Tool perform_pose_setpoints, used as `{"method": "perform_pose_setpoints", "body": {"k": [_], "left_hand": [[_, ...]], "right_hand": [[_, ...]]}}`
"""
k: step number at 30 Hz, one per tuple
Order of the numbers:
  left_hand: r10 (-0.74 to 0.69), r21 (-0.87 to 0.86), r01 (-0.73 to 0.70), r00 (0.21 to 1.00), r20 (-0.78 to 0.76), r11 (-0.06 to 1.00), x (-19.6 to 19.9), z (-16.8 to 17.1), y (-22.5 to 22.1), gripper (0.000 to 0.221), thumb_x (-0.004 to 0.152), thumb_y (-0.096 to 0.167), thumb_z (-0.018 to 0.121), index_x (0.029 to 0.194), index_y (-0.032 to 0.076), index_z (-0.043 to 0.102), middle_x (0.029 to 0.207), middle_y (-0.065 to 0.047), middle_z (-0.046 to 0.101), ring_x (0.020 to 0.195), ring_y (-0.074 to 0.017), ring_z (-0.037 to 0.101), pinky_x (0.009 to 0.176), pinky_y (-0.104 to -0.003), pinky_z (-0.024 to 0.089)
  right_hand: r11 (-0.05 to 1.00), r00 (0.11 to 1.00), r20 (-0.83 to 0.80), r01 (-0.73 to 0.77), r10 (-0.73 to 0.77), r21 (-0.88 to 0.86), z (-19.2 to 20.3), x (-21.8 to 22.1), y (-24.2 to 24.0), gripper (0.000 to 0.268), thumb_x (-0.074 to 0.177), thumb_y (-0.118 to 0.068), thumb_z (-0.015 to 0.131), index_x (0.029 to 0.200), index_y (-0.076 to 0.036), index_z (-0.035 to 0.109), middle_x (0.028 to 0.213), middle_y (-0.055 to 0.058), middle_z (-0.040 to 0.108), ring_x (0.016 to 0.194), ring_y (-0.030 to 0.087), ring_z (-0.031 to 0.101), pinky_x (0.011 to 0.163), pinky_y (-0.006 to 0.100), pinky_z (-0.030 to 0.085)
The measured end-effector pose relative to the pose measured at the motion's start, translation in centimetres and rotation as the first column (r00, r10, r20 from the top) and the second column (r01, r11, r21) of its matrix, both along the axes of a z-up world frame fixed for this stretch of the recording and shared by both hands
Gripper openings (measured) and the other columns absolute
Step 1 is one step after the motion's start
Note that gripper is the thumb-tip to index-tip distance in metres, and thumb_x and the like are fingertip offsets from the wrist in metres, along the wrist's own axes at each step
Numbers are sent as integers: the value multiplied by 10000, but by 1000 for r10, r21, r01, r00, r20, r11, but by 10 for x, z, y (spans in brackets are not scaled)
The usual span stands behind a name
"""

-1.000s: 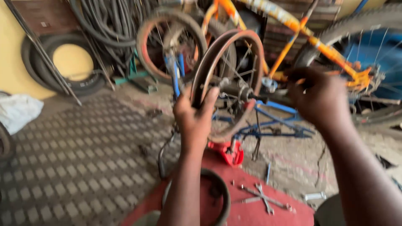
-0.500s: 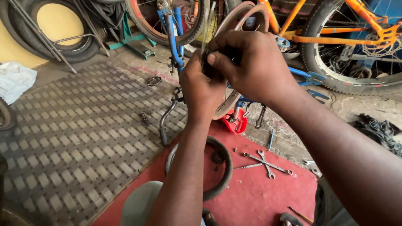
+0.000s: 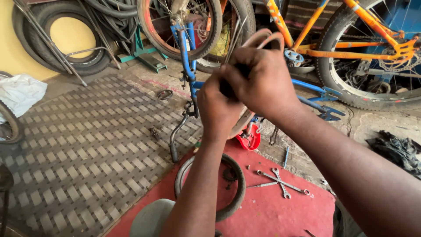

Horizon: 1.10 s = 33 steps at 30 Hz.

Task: The person unpacks spokes, threads them through a bicycle wheel hub and rim by hand, and bends them using pliers.

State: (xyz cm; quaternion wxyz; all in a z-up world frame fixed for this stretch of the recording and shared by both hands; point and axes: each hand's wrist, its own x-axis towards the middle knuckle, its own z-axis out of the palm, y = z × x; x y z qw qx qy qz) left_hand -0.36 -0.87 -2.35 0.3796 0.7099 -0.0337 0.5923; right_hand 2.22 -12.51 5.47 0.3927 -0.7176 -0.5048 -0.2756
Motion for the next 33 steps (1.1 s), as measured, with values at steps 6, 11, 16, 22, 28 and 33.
{"method": "perform_pose_setpoints", "body": {"k": [6,11,16,22,28,33], "left_hand": [[53,-31,-57,993,-109,998,2,-13,9,290,854,319,809,955,75,689,806,-100,739,756,-292,745,664,-393,555],[-125,-272,66,971,-206,960,38,-83,47,293,902,324,791,949,52,691,732,-32,698,614,-142,666,570,-328,531],[-481,-548,307,852,-206,778,44,-131,57,215,906,226,775,952,26,711,680,1,643,545,-64,551,496,-266,448],[-565,-581,307,755,-334,754,68,-174,45,202,897,206,786,935,24,706,685,2,645,558,-69,587,515,-248,494],[-645,-722,327,734,-212,609,97,-203,44,215,911,222,756,967,24,695,707,-26,654,568,-123,629,541,-287,535],[-668,-798,427,743,42,425,120,-179,48,246,935,270,710,1049,56,669,761,-38,655,616,-167,668,568,-340,580]], "right_hand": [[942,991,-127,-7,52,336,35,30,-43,180,1058,-154,595,958,-11,639,799,17,635,711,122,595,657,298,485],[855,972,-217,40,86,517,29,106,-92,330,1166,-358,504,1100,-49,602,988,76,637,870,145,633,835,317,542],[845,898,-428,150,100,513,-7,94,-109,220,1139,-276,520,1106,-60,547,939,83,651,795,156,664,722,312,549],[780,707,-647,222,284,585,-88,165,-145,92,1148,-125,554,1152,-33,556,978,99,662,808,189,695,724,339,602],[771,617,-771,409,159,487,-100,182,-182,136,1095,-158,562,1138,-33,590,966,76,679,804,190,685,725,348,587],[819,382,-919,555,-95,146,-117,194,-192,247,1069,-215,532,1178,-24,644,1084,120,661,981,230,631,855,397,599]]}}
